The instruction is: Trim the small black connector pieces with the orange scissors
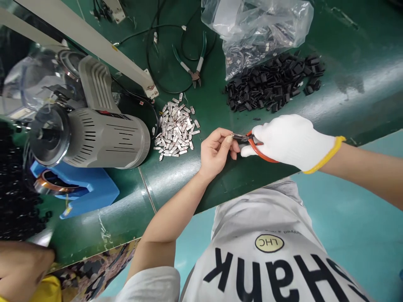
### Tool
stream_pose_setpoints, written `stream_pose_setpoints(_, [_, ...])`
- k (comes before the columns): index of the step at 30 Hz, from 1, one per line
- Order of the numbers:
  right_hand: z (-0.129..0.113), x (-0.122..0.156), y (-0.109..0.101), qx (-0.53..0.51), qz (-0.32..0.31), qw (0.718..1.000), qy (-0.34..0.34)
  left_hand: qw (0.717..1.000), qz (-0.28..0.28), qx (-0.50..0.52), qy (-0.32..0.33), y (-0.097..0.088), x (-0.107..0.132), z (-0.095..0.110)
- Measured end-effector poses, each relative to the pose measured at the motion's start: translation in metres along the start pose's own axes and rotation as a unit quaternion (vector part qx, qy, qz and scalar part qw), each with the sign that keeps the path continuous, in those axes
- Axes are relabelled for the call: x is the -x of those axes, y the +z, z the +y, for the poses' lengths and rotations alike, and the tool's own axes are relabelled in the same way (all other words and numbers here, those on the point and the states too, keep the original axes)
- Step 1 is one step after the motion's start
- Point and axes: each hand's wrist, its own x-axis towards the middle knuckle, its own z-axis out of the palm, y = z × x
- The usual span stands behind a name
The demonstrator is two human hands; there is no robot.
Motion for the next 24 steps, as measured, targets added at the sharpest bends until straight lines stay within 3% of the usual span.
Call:
stream_pose_setpoints(7, [-0.0059,0.0015,-0.0012,-0.009,0.051,0.999,0.002,1.0,-0.001,0.005,0.001,0.0011,0.0,-0.0001])
stream_pose_setpoints(24, [-0.0081,0.0005,-0.0094,-0.053,-0.026,0.998,-0.005,0.999,0.002,0.027,-0.031,0.0016,0.0,0.0009])
